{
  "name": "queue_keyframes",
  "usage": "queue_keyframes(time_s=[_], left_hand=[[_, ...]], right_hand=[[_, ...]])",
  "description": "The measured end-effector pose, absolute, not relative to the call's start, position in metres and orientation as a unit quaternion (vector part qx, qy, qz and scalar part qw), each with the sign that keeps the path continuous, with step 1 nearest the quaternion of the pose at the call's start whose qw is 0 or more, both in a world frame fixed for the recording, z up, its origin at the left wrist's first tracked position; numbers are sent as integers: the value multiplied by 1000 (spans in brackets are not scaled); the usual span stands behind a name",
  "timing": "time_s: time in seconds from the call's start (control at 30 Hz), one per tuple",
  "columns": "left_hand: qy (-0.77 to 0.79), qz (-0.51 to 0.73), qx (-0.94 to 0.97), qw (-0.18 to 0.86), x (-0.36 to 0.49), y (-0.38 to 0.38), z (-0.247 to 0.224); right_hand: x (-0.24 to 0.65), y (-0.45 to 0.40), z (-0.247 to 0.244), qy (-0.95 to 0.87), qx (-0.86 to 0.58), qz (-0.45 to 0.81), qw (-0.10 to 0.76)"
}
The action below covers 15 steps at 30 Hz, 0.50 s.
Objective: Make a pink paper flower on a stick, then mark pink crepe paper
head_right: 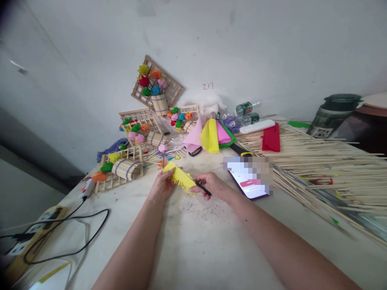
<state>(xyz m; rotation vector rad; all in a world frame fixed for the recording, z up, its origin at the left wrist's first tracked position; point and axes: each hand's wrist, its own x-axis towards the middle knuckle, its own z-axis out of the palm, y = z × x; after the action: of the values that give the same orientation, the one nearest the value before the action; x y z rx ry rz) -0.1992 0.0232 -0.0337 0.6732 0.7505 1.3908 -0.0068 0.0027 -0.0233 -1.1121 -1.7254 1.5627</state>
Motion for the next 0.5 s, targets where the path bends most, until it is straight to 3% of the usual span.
queue_keyframes(time_s=[0.5], left_hand=[[343,585,316,663,-198,22,-38]], right_hand=[[-11,3,-25,-639,-424,576,282]])
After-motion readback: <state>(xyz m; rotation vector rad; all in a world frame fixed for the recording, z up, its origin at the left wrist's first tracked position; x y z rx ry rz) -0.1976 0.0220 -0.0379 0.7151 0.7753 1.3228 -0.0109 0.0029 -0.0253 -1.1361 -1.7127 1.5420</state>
